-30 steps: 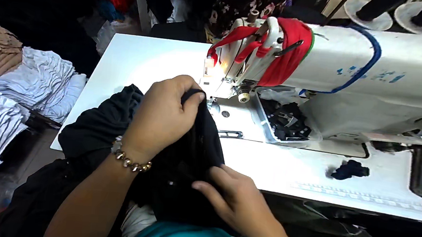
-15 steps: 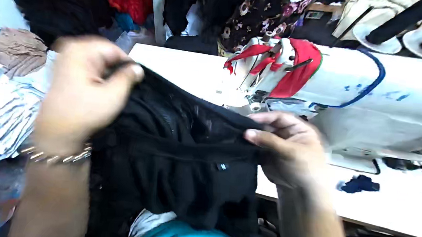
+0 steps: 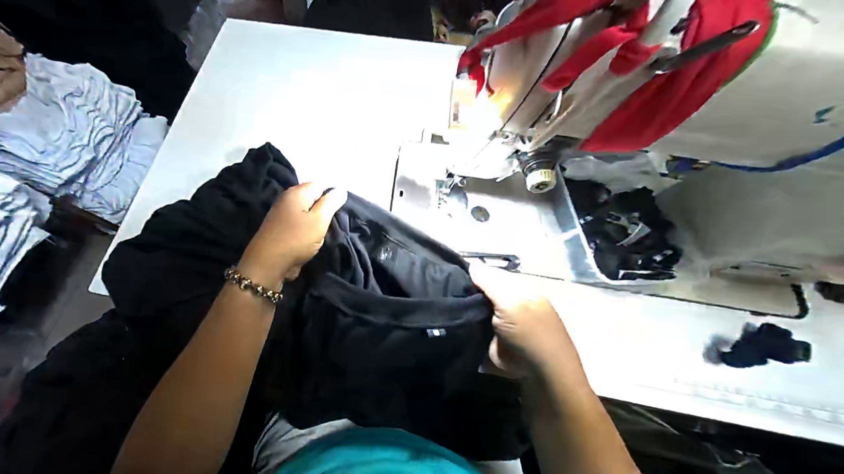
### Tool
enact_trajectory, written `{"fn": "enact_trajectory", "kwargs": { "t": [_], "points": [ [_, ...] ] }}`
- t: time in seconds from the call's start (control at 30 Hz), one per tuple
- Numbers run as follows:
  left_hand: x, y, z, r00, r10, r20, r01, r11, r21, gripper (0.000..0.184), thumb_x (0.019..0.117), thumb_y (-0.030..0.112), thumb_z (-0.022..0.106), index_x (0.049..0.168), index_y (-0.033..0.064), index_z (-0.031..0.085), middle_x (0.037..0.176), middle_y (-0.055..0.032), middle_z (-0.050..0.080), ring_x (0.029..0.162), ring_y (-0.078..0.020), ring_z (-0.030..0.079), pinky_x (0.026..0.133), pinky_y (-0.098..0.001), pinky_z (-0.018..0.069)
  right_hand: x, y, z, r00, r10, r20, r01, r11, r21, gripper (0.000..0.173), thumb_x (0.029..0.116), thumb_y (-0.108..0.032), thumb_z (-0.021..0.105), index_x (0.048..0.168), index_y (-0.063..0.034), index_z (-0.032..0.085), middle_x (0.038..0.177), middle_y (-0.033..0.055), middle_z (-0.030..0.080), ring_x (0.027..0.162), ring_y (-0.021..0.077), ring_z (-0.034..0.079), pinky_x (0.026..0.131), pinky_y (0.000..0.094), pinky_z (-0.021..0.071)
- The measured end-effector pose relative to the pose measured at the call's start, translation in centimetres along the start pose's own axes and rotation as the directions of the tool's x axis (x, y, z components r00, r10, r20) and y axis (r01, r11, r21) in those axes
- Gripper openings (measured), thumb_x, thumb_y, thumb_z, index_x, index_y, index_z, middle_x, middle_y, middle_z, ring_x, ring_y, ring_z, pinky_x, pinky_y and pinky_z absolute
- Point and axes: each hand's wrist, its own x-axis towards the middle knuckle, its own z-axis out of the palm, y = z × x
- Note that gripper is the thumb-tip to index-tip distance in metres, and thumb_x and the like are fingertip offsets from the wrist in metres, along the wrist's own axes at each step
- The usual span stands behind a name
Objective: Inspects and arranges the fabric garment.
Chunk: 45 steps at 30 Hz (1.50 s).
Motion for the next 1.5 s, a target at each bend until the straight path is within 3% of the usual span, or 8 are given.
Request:
{"fn": "enact_trajectory", "kwargs": {
  "t": [0.37,0.57,0.67,0.8,0.97,1.17,1.27,1.5],
  "points": [
    [0.6,-1.3,0.9,0.999,-0.013,-0.030,0.011,0.998,-0.068,0.024,0.1086,0.022,0.051,0.115,0.0043,0.066,0.103,-0.0035,0.067,0.093,-0.0048,0.063,0.086,-0.0272,0.0521,0.6,0.5,-0.4,0.999,0.015,0.032,-0.018,0.995,0.095,0.040,0.1100,-0.028,0.046,0.080,-0.0110,0.068,0.071,0.0012,0.068,0.066,0.0085,0.067,0.062,0.0273,0.0579],
    [-0.4,-0.1,2.5,0.872,0.465,0.155,-0.462,0.675,0.575,0.037,0.1033,0.038,0.053,0.113,0.0104,0.075,0.110,-0.0086,0.074,0.114,-0.0263,0.066,0.108,-0.0564,0.0418,0.7,1.4,-1.4,0.963,-0.178,0.203,0.163,0.982,0.090,0.036,0.1092,-0.024,0.045,0.082,-0.0135,0.067,0.072,-0.0019,0.066,0.064,0.0046,0.064,0.058,0.0222,0.0553],
    [-1.2,1.9,4.6,0.695,0.576,0.430,-0.715,0.615,0.331,0.037,0.1068,0.036,0.048,0.116,0.0147,0.076,0.102,0.0005,0.076,0.097,-0.0111,0.070,0.087,-0.0409,0.0559,0.6,1.1,-1.7,0.936,-0.256,0.240,0.261,0.965,0.014,0.036,0.1087,-0.031,0.048,0.080,-0.0160,0.065,0.069,-0.0032,0.062,0.058,0.0042,0.058,0.051,0.0197,0.0482],
    [-0.5,2.2,5.7,0.668,0.473,0.574,-0.579,0.815,0.003,0.028,0.1031,0.027,0.060,0.085,0.0087,0.070,0.072,0.0043,0.062,0.068,0.0003,0.057,0.063,-0.0206,0.0465,0.4,0.3,-2.6,0.895,-0.334,0.297,0.368,0.928,-0.065,0.015,0.0989,-0.015,0.063,0.090,-0.0132,0.075,0.071,-0.0035,0.067,0.057,0.0033,0.059,0.050,0.0180,0.0488],
    [-1.2,2.9,4.2,0.842,0.164,0.514,-0.175,0.984,-0.027,0.026,0.1034,0.027,0.061,0.085,0.0110,0.069,0.068,0.0073,0.063,0.060,0.0039,0.056,0.056,-0.0162,0.0453,-1.0,0.0,-2.5,0.797,-0.502,0.337,0.602,0.610,-0.515,0.033,0.0795,-0.009,0.066,0.112,-0.0085,0.063,0.092,0.0001,0.069,0.073,0.0062,0.066,0.064,0.0237,0.0570],
    [-2.0,3.7,3.2,0.881,0.118,0.458,-0.025,0.978,-0.205,0.033,0.1075,0.023,0.053,0.083,0.0073,0.069,0.065,0.0022,0.064,0.058,-0.0018,0.060,0.055,-0.0195,0.0503,-2.8,-1.0,-0.5,0.408,-0.742,0.533,0.903,0.240,-0.357,0.029,0.0971,-0.017,0.055,0.119,-0.0078,0.070,0.120,0.0088,0.067,0.099,0.0183,0.065,0.080,0.0330,0.0552],
    [-2.1,4.6,1.8,0.891,0.184,0.415,-0.098,0.971,-0.219,0.032,0.1066,0.021,0.054,0.077,0.0099,0.058,0.061,0.0035,0.056,0.054,-0.0013,0.053,0.051,-0.0173,0.0447,-3.2,-1.6,2.0,0.346,-0.645,0.681,0.919,0.089,-0.383,0.042,0.1043,-0.041,0.050,0.125,-0.0104,0.070,0.114,0.0059,0.069,0.084,0.0188,0.066,0.065,0.0343,0.0524],
    [-6.8,9.5,-10.2,0.825,0.523,0.213,-0.541,0.841,0.033,0.019,0.1030,0.021,0.060,0.084,0.0182,0.062,0.067,0.0135,0.059,0.058,0.0054,0.055,0.052,-0.0107,0.0467,-5.8,-6.7,0.2,0.141,-0.814,0.564,0.962,0.247,0.115,0.041,0.1065,-0.028,0.056,0.070,-0.0098,0.049,0.073,0.0024,0.052,0.078,0.0114,0.057,0.076,0.0267,0.0517]
  ]
}}
